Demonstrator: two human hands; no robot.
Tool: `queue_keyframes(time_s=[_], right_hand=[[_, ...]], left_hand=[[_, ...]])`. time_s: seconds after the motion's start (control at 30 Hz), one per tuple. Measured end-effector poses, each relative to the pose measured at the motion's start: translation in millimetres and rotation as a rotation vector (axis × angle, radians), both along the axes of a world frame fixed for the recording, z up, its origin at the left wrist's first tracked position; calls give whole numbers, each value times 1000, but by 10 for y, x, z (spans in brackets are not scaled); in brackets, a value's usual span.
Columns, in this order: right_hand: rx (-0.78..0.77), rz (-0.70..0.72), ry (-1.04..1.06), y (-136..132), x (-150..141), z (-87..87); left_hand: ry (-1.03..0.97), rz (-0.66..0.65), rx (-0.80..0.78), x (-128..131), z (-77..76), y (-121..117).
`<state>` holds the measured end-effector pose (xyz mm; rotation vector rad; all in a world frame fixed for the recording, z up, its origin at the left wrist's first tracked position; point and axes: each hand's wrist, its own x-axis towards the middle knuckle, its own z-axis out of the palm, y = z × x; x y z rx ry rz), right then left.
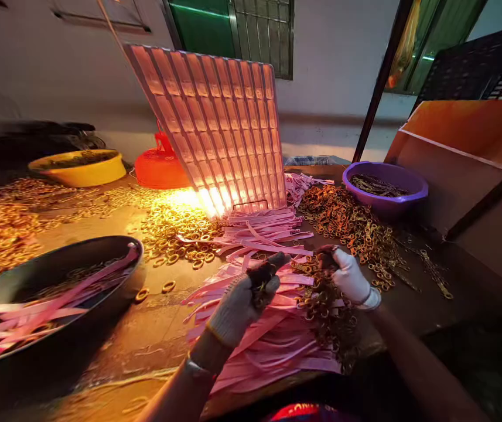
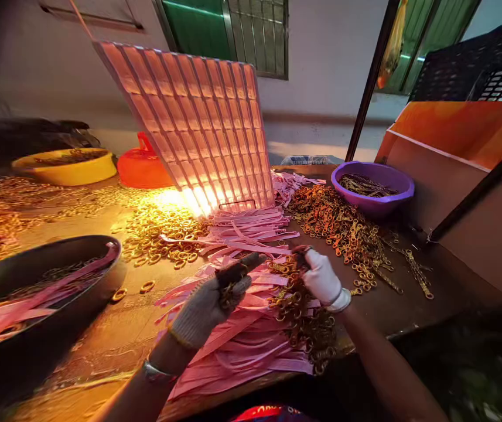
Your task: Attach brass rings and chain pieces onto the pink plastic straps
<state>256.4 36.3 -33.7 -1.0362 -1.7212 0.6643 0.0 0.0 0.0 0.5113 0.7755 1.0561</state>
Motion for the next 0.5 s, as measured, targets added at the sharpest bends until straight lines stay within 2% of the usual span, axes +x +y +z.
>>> queue_keyframes(time_s=[0.1, 0.2, 0.33, 0.5], right_hand=[[-67, 189, -7, 47, -556, 93], [-128, 267, 129, 110, -899, 110], [-137, 184, 334, 237, -1002, 15], [-121, 131, 353, 285, -1016, -104]], left_hand=[[27, 72, 67, 126, -89, 41], [34, 116, 116, 161, -127, 69], [60, 126, 188, 60, -151, 100], [240, 70, 251, 12, -208, 147]])
